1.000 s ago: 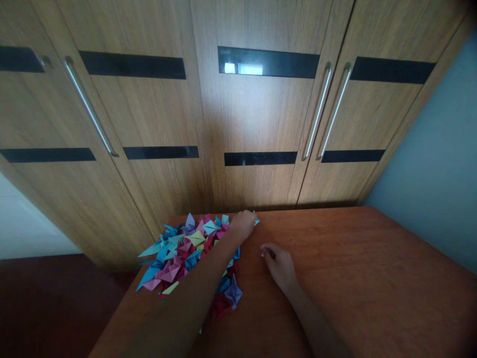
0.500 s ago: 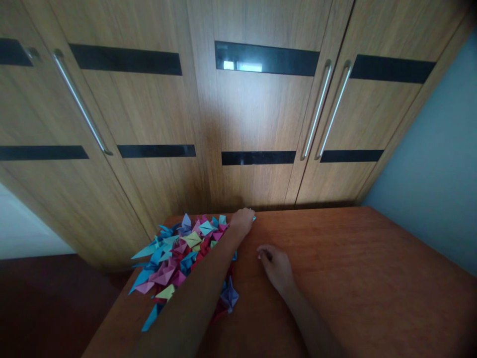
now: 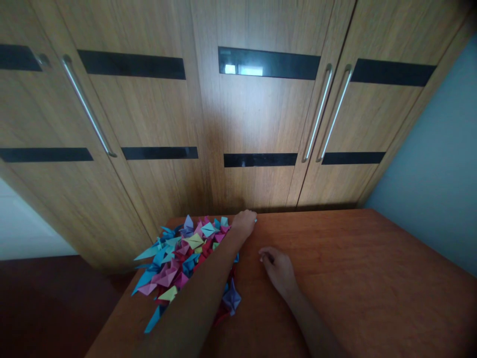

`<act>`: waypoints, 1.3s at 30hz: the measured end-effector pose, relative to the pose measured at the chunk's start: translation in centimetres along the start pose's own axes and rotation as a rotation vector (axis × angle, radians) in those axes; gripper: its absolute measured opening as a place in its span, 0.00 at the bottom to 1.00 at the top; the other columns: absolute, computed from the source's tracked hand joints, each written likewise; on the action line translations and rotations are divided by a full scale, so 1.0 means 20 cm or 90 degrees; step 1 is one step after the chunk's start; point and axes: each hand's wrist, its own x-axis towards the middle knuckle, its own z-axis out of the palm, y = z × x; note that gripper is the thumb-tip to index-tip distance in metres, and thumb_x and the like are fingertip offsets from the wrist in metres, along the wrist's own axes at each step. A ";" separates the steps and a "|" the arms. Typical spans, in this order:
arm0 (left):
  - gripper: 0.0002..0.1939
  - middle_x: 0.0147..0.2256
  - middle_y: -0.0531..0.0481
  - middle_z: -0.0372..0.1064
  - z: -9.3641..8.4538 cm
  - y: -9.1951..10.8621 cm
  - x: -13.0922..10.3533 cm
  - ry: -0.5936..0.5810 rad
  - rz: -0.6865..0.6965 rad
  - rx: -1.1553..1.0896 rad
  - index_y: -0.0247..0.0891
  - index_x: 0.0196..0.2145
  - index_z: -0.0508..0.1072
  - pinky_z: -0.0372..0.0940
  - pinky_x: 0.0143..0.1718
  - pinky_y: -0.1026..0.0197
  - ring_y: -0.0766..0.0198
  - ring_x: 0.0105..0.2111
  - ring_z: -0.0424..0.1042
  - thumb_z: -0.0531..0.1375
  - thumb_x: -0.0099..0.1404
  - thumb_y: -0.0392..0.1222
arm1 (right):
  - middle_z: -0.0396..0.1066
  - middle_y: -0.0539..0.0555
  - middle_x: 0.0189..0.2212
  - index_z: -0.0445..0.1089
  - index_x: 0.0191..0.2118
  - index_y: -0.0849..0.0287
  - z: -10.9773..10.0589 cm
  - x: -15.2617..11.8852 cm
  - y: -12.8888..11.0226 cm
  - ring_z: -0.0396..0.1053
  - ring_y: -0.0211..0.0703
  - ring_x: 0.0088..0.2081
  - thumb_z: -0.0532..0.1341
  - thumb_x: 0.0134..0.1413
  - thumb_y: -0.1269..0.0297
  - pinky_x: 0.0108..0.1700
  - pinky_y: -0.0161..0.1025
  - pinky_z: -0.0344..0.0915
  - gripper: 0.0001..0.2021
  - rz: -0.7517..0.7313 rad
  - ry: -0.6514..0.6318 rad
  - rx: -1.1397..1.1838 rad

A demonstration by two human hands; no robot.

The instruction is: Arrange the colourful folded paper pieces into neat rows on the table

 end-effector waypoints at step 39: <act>0.24 0.49 0.45 0.68 0.06 -0.32 -0.91 0.186 0.100 -0.066 0.43 0.52 0.65 0.59 0.51 0.48 0.53 0.48 0.65 0.54 0.59 0.29 | 0.73 0.53 0.36 0.72 0.37 0.57 0.02 -0.05 -0.05 0.69 0.43 0.38 0.50 0.53 0.68 0.41 0.37 0.63 0.13 -0.051 -0.058 -0.099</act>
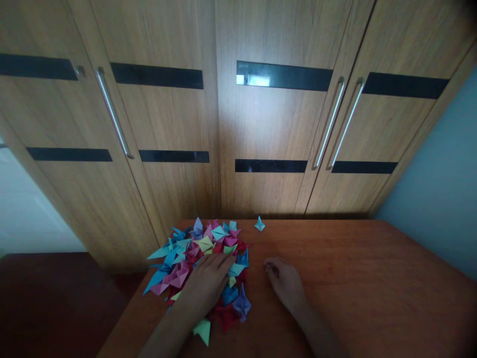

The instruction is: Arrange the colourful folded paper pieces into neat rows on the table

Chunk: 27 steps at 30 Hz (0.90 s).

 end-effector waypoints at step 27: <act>0.10 0.41 0.49 0.70 0.03 0.01 0.01 0.049 -0.027 -0.068 0.43 0.38 0.73 0.60 0.46 0.54 0.57 0.43 0.67 0.54 0.63 0.34 | 0.73 0.54 0.33 0.73 0.39 0.57 0.05 -0.03 -0.09 0.69 0.43 0.33 0.52 0.57 0.62 0.36 0.36 0.63 0.13 -0.027 -0.028 0.161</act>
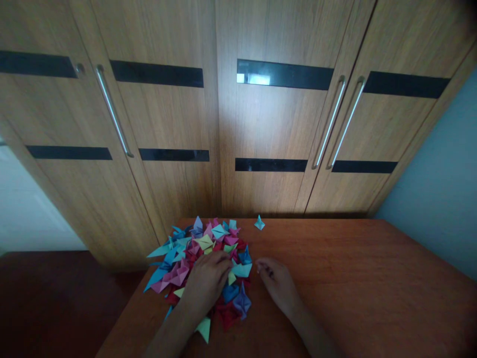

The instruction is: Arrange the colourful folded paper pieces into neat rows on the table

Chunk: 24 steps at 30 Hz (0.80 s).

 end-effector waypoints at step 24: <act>0.13 0.45 0.48 0.70 0.01 0.05 -0.01 0.037 0.024 -0.094 0.44 0.44 0.71 0.62 0.48 0.53 0.57 0.45 0.68 0.54 0.63 0.35 | 0.71 0.51 0.26 0.69 0.38 0.59 0.13 0.01 -0.06 0.68 0.40 0.29 0.63 0.46 0.59 0.32 0.35 0.64 0.13 0.078 0.060 0.278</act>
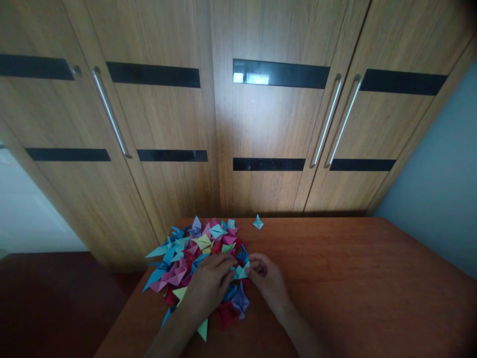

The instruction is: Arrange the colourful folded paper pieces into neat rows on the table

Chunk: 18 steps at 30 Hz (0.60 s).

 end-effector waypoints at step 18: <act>0.06 0.32 0.52 0.73 -0.05 0.09 0.02 0.079 -0.105 -0.256 0.40 0.33 0.74 0.66 0.33 0.65 0.65 0.30 0.71 0.57 0.61 0.38 | 0.71 0.52 0.33 0.73 0.34 0.58 -0.14 0.00 -0.13 0.69 0.40 0.34 0.64 0.47 0.58 0.37 0.35 0.66 0.10 -0.072 -0.107 0.011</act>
